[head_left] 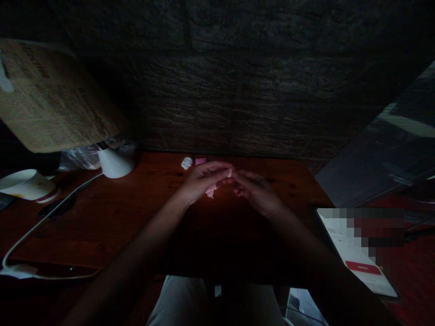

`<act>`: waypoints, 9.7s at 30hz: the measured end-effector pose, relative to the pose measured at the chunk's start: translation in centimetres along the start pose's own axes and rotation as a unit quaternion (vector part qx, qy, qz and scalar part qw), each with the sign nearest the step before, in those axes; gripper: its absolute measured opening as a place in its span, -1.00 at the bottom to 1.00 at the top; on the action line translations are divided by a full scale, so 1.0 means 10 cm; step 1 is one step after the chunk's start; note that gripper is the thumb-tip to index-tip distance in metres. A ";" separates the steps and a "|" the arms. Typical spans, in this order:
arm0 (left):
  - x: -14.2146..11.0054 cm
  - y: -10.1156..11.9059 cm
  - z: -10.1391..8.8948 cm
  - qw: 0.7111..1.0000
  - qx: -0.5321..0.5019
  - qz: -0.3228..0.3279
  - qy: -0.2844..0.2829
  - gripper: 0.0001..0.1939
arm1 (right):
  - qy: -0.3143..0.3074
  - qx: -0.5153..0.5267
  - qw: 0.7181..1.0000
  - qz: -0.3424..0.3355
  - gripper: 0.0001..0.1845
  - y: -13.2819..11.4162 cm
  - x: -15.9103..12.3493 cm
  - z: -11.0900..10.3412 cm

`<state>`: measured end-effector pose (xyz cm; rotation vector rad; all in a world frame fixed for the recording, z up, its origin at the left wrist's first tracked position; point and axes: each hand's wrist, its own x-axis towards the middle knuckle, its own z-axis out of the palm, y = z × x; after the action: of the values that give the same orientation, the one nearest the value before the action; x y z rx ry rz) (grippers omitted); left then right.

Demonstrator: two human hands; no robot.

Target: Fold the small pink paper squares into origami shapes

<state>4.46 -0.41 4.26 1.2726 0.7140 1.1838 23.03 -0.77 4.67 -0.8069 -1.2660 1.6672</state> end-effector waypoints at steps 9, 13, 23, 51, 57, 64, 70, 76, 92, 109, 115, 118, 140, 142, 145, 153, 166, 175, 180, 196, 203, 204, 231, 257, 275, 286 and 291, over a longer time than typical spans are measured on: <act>0.02 -0.04 -0.01 0.999 0.012 0.007 0.037 -0.68 | -0.009 0.009 1.000 0.003 -0.60 0.04 0.01 -0.01; 0.02 -0.06 -0.01 0.998 0.024 0.012 0.056 -0.72 | -0.008 0.013 1.000 0.009 -0.61 0.04 0.01 0.00; 0.01 -0.05 0.03 0.995 0.027 0.026 0.090 -0.63 | -0.011 -0.045 0.998 -0.031 -0.68 0.04 -0.02 0.03; 0.00 0.04 0.06 0.999 0.005 0.048 0.013 -0.67 | -0.069 -0.113 0.989 -0.071 -0.56 0.01 -0.03 0.04; -0.03 0.08 0.09 0.999 -0.002 0.041 -0.012 -0.64 | -0.102 -0.085 0.989 -0.066 -0.54 0.05 -0.01 0.01; -0.03 0.05 0.05 0.999 0.031 0.035 0.002 -0.62 | -0.105 -0.040 0.993 -0.048 -0.57 0.09 -0.01 0.01; -0.04 0.05 0.07 0.999 0.033 0.041 -0.001 -0.58 | -0.100 -0.012 0.994 -0.029 -0.59 0.08 -0.02 0.01; -0.05 0.05 0.06 0.999 0.000 0.028 -0.038 -0.60 | -0.110 0.045 0.993 -0.008 -0.60 0.03 -0.02 0.02; -0.03 0.03 0.03 0.999 0.018 0.037 0.006 -0.65 | -0.141 0.044 0.989 -0.003 -0.57 0.07 -0.03 0.04; -0.03 0.06 0.10 0.996 0.042 0.041 0.068 -0.59 | -0.098 0.030 0.995 0.011 -0.55 0.08 -0.02 0.06; -0.04 0.07 0.07 0.998 0.044 0.039 0.037 -0.61 | -0.102 0.042 0.994 0.006 -0.57 0.04 -0.03 0.06; -0.04 0.06 0.06 0.997 0.043 0.044 0.040 -0.64 | -0.109 0.041 0.993 0.004 -0.57 0.04 -0.03 0.06; -0.02 -0.01 0.13 0.989 0.072 0.078 0.105 -0.68 | -0.024 -0.131 0.986 -0.099 -0.48 0.07 0.00 0.04; -0.02 0.00 0.12 0.988 0.079 0.077 0.106 -0.68 | -0.011 -0.139 0.985 -0.102 -0.48 0.08 0.00 0.04; -0.02 0.01 0.11 0.987 0.093 0.071 0.109 -0.68 | -0.005 -0.152 0.983 -0.100 -0.51 0.09 0.00 0.04; -0.02 -0.01 0.10 0.987 0.091 0.071 0.113 -0.69 | 0.005 -0.155 0.980 -0.121 -0.53 0.11 0.01 0.04; -0.02 0.02 0.11 0.991 0.051 0.042 0.120 -0.66 | 0.006 -0.172 0.976 -0.134 -0.56 0.12 0.00 0.04; -0.02 0.00 0.12 0.994 0.011 0.048 0.094 -0.62 | -0.020 -0.168 0.978 -0.123 -0.52 0.10 0.01 0.02; -0.05 0.03 0.11 0.997 0.016 0.042 0.070 -0.62 | -0.048 -0.167 0.978 -0.120 -0.51 0.10 0.01 -0.02; -0.01 0.01 0.05 0.996 -0.006 0.031 0.084 -0.68 | -0.110 -0.162 0.976 -0.100 -0.49 0.06 -0.02 0.02; 0.00 0.01 0.08 0.994 -0.026 0.026 0.101 -0.69 | -0.071 -0.142 0.982 -0.099 -0.56 0.09 0.00 0.01; 0.00 0.02 0.08 0.994 -0.030 0.023 0.104 -0.68 | -0.060 -0.134 0.984 -0.099 -0.56 0.09 0.00 0.00; 0.01 0.01 0.12 0.990 -0.068 -0.018 0.122 -0.67 | -0.067 -0.161 0.981 -0.084 -0.54 0.12 0.01 0.02; 0.00 0.03 0.09 0.997 -0.053 -0.008 0.057 -0.58 | -0.018 -0.140 0.987 -0.075 -0.53 0.08 0.02 -0.03; -0.03 -0.02 0.06 0.995 0.061 -0.043 0.059 -0.64 | -0.002 -0.185 0.973 -0.134 -0.67 0.07 0.04 -0.09; -0.02 0.00 0.06 0.995 0.027 -0.080 0.049 -0.63 | 0.043 -0.191 0.970 -0.143 -0.61 0.07 0.06 -0.11; -0.03 0.03 0.06 0.994 0.070 -0.062 0.048 -0.60 | 0.064 -0.197 0.970 -0.128 -0.59 0.09 0.07 -0.12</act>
<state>4.84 -0.96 4.61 1.2732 0.9478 1.1142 23.59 0.22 3.48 -0.9230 -1.5612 1.1567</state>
